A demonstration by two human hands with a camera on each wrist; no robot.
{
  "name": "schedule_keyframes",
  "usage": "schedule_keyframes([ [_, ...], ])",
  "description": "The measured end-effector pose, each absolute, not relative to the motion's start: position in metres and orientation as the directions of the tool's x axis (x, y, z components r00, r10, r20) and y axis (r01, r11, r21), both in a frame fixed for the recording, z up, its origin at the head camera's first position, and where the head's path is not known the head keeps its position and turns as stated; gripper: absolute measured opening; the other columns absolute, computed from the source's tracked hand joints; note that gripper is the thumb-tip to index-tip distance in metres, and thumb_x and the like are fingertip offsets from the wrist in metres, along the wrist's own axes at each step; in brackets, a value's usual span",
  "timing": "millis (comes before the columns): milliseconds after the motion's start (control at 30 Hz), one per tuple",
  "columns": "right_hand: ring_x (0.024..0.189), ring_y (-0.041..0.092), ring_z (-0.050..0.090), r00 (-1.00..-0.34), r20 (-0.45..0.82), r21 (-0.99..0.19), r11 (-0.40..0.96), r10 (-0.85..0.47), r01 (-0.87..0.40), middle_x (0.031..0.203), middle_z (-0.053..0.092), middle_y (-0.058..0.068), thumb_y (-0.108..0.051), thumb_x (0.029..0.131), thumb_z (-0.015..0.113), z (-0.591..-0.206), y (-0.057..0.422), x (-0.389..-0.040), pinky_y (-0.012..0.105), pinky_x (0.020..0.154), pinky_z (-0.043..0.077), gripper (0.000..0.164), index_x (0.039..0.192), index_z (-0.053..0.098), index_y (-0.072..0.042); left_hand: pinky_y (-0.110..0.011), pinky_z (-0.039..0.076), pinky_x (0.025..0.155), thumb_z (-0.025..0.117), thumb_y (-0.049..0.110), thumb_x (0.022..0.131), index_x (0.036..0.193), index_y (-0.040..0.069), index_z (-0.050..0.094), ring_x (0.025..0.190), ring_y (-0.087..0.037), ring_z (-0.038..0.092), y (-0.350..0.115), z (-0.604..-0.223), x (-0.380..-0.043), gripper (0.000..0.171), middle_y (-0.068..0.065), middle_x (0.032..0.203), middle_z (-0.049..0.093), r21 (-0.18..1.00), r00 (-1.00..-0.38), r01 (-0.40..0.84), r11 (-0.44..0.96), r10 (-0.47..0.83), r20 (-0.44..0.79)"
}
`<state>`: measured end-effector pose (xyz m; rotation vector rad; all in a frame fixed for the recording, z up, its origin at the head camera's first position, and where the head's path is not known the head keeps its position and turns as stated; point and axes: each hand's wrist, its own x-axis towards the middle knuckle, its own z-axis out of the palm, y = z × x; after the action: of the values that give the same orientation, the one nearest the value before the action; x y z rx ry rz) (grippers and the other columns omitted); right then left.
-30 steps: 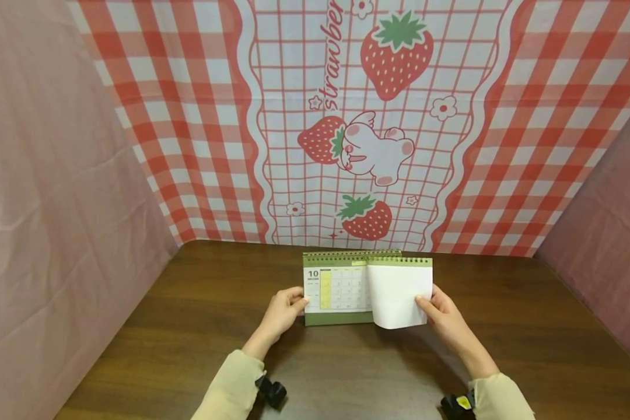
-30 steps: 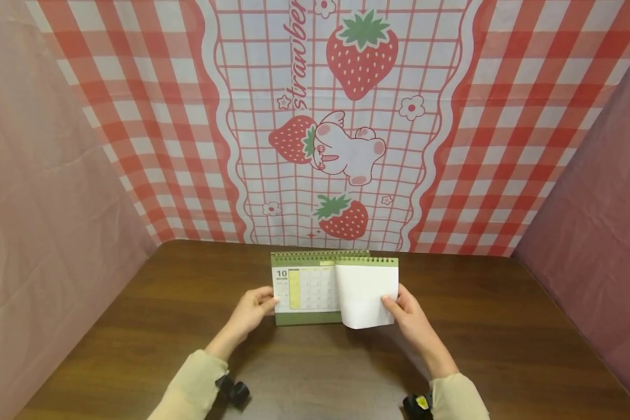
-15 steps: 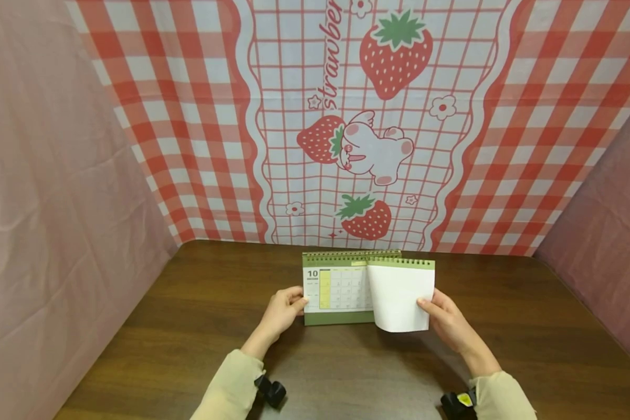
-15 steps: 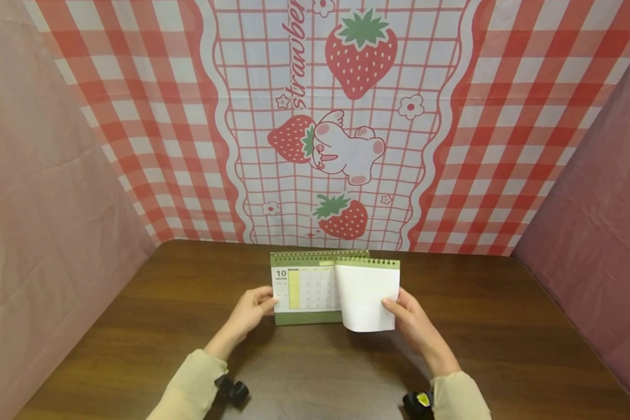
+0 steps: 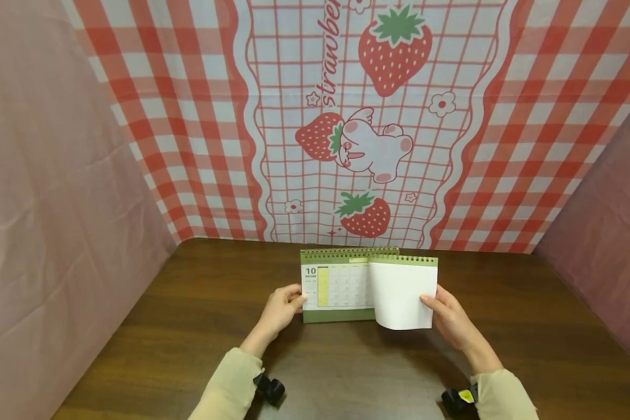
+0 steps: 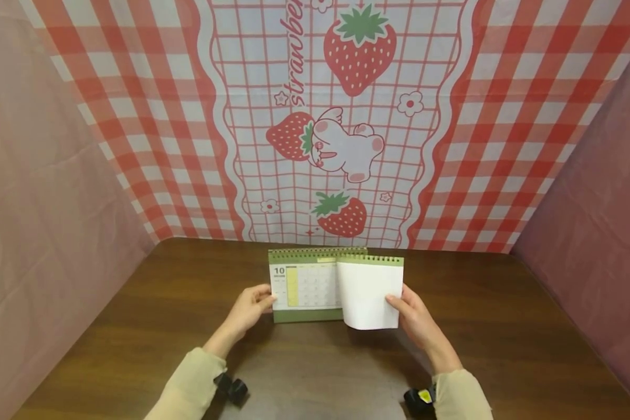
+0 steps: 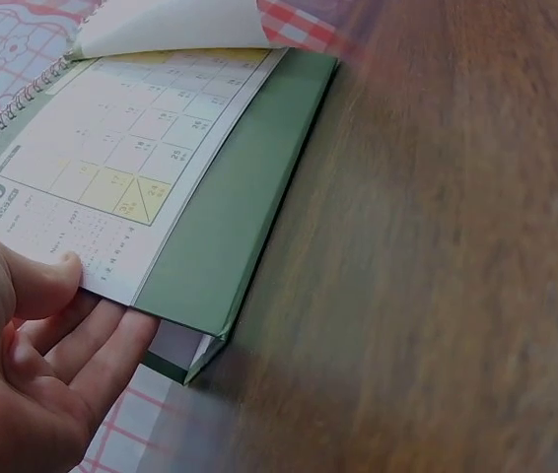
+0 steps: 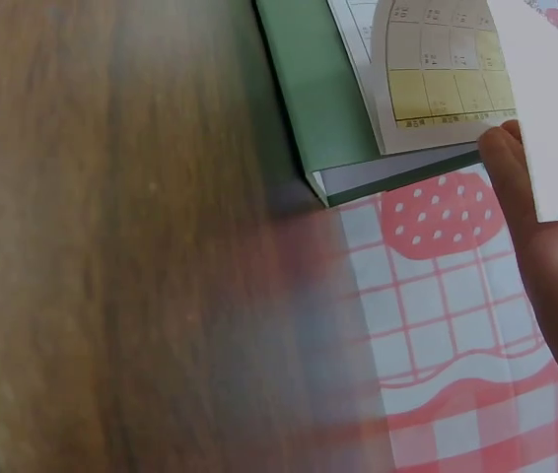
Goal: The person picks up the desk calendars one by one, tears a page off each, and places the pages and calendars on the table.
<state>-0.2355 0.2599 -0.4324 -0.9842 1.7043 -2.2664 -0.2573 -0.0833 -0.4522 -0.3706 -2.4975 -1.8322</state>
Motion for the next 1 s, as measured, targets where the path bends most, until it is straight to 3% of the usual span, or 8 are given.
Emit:
schedule_keyframes([
  [367, 0.09, 0.01, 0.062, -0.82, 0.383, -0.905, -0.352, -0.425, -0.24, 0.101, 0.065, -0.003, 0.007, 0.095, 0.02, -0.427, 0.256, -0.23, 0.028, 0.069, 0.053, 0.043, 0.115, 0.051, -0.015, -0.031, 0.054, 0.069, 0.053, 0.004, 0.09, 0.107, -0.004, 0.062, 0.086, -0.023, 0.064, -0.083, -0.451, -0.258, 0.021, -0.02, 0.097, 0.067, 0.943, -0.974, 0.194, 0.272, 0.17, 0.152],
  [533, 0.077, 0.008, 0.062, -0.91, 0.314, -0.949, -0.109, -0.272, -0.295, 0.089, 0.064, -0.008, -0.002, 0.096, 0.033, -0.419, 0.246, -0.223, 0.028, 0.06, 0.053, 0.027, 0.11, 0.049, -0.019, -0.032, 0.055, 0.069, 0.053, 0.005, 0.09, 0.107, -0.004, 0.061, 0.086, -0.023, 0.064, -0.084, -0.453, -0.259, 0.021, -0.019, 0.097, 0.067, 0.942, -0.975, 0.186, 0.28, 0.171, 0.142],
  [667, 0.068, 0.007, 0.061, -0.951, 0.29, -0.947, 0.111, -0.109, -0.302, 0.079, 0.062, -0.01, -0.006, 0.095, 0.04, -0.413, 0.239, -0.22, 0.029, 0.053, 0.052, 0.015, 0.11, 0.043, -0.006, -0.032, 0.055, 0.069, 0.053, 0.005, 0.09, 0.106, -0.004, 0.062, 0.086, -0.022, 0.064, -0.084, -0.453, -0.259, 0.021, -0.019, 0.096, 0.067, 0.942, -0.974, 0.19, 0.277, 0.176, 0.144],
  [800, 0.065, 0.007, 0.061, -0.958, 0.281, -0.942, 0.179, -0.049, -0.285, 0.076, 0.061, -0.011, -0.005, 0.096, 0.039, -0.409, 0.237, -0.219, 0.028, 0.052, 0.052, 0.023, 0.113, 0.036, 0.008, -0.032, 0.055, 0.069, 0.052, 0.004, 0.09, 0.105, -0.004, 0.062, 0.086, -0.023, 0.064, -0.084, -0.451, -0.258, 0.02, -0.02, 0.096, 0.067, 0.942, -0.97, 0.203, 0.266, 0.187, 0.156],
  [1000, 0.064, 0.003, 0.056, -0.957, 0.283, -0.918, 0.307, 0.067, -0.25, 0.077, 0.059, -0.01, -0.005, 0.093, 0.045, -0.408, 0.231, -0.219, 0.026, 0.053, 0.051, 0.027, 0.115, 0.046, 0.011, -0.032, 0.054, 0.07, 0.052, 0.004, 0.09, 0.106, -0.004, 0.061, 0.086, -0.023, 0.064, -0.084, -0.451, -0.258, 0.02, -0.02, 0.097, 0.066, 0.944, -0.97, 0.199, 0.264, 0.187, 0.152],
])
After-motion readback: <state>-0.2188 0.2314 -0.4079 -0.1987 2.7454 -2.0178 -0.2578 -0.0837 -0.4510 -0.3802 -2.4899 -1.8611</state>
